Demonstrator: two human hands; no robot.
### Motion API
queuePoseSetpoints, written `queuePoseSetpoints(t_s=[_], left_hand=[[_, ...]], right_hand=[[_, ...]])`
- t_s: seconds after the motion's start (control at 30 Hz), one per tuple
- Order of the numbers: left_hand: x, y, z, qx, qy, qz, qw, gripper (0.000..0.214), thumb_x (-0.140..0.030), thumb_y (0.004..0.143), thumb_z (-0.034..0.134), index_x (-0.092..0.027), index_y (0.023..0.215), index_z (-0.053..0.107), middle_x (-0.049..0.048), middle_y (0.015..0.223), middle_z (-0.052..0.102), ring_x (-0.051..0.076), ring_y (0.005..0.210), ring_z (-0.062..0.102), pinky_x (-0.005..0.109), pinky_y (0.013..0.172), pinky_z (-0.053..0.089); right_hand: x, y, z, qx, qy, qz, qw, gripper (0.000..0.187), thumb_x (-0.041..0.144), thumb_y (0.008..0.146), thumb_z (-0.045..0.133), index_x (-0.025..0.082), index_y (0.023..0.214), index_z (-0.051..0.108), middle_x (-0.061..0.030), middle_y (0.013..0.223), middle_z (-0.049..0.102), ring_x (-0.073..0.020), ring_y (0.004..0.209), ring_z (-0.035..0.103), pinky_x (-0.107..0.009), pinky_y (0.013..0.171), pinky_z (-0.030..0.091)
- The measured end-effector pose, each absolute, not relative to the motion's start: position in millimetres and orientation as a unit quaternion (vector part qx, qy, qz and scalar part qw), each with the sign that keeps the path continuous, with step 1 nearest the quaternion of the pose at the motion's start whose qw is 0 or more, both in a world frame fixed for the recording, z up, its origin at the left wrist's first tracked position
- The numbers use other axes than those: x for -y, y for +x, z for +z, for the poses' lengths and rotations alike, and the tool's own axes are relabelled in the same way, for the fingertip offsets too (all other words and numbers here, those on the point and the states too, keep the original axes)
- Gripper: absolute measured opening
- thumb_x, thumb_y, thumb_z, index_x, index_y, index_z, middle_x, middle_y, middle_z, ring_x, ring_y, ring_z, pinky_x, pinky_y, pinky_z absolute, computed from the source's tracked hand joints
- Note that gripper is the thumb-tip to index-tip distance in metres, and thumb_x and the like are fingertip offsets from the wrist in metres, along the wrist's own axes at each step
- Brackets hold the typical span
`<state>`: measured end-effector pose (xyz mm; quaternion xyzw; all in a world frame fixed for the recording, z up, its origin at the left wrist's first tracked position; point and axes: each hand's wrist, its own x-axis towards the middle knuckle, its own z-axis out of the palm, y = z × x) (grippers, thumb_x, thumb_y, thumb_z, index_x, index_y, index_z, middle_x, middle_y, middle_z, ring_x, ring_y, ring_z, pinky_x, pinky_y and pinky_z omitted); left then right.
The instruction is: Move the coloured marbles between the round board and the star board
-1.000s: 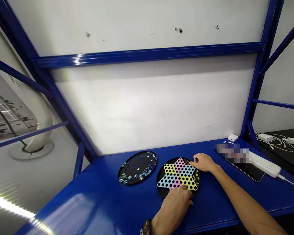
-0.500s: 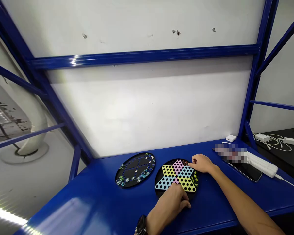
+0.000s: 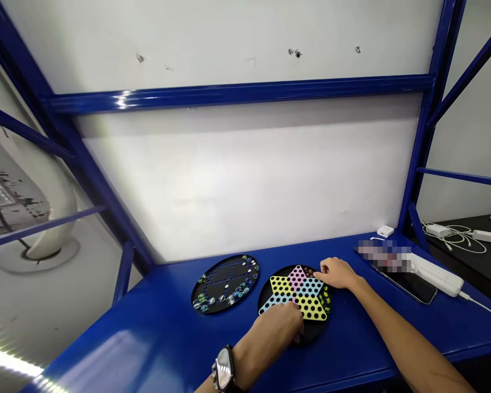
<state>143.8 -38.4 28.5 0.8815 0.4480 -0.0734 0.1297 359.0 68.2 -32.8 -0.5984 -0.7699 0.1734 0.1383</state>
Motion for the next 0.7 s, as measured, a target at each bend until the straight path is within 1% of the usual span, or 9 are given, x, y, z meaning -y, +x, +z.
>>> queuePoseSetpoints(t_s=[0.1,0.17,0.3,0.47,0.63,0.7], left_hand=[[39,148,25,-0.435,0.89,-0.132,0.048,0.029,-0.008,0.083,0.05,-0.019,0.089,0.076,0.0104,0.091,0.071,0.025,0.079,0.068,0.031,0.066,0.052],[40,151,24,-0.424,0.894,-0.141,0.027,0.031,-0.008,0.085,0.047,-0.018,0.089,0.075,0.0119,0.091,0.071,0.026,0.079,0.069,0.033,0.065,0.053],[41,154,23,-0.433,0.891,-0.132,0.027,0.029,-0.011,0.088,0.046,-0.016,0.086,0.074,0.013,0.086,0.071,0.025,0.077,0.07,0.032,0.066,0.054],[42,159,25,-0.419,0.894,-0.159,0.008,0.028,-0.008,0.086,0.047,-0.016,0.085,0.074,0.0134,0.088,0.072,0.025,0.08,0.071,0.031,0.065,0.055],[43,164,26,-0.421,0.894,-0.152,0.01,0.028,-0.006,0.085,0.049,-0.018,0.094,0.072,0.0103,0.092,0.072,0.024,0.083,0.071,0.031,0.068,0.055],[42,165,23,-0.421,0.897,-0.138,0.005,0.029,-0.003,0.084,0.048,-0.017,0.093,0.072,0.0107,0.091,0.072,0.023,0.083,0.07,0.03,0.069,0.054]], right_hand=[[-68,359,-33,0.77,-0.599,0.171,0.139,0.032,0.047,0.085,0.057,0.02,0.066,0.058,0.0008,0.067,0.062,-0.0123,0.063,0.052,-0.024,0.057,0.027],[-68,359,-33,0.77,-0.598,0.168,0.141,0.033,0.047,0.084,0.057,0.02,0.066,0.057,0.0009,0.067,0.062,-0.0123,0.062,0.052,-0.024,0.057,0.026],[-68,359,-33,0.771,-0.598,0.169,0.139,0.032,0.047,0.085,0.057,0.02,0.067,0.059,0.0005,0.067,0.062,-0.0124,0.063,0.052,-0.024,0.057,0.026],[-69,359,-34,0.77,-0.6,0.167,0.137,0.032,0.047,0.085,0.057,0.02,0.068,0.06,0.0002,0.068,0.063,-0.0126,0.063,0.053,-0.024,0.057,0.027],[-69,358,-35,0.771,-0.599,0.164,0.143,0.032,0.047,0.084,0.057,0.021,0.067,0.058,0.0006,0.068,0.063,-0.0127,0.063,0.053,-0.024,0.057,0.027],[-68,358,-34,0.771,-0.599,0.165,0.142,0.032,0.047,0.085,0.057,0.02,0.066,0.058,0.0006,0.068,0.063,-0.0126,0.062,0.052,-0.024,0.057,0.026]])
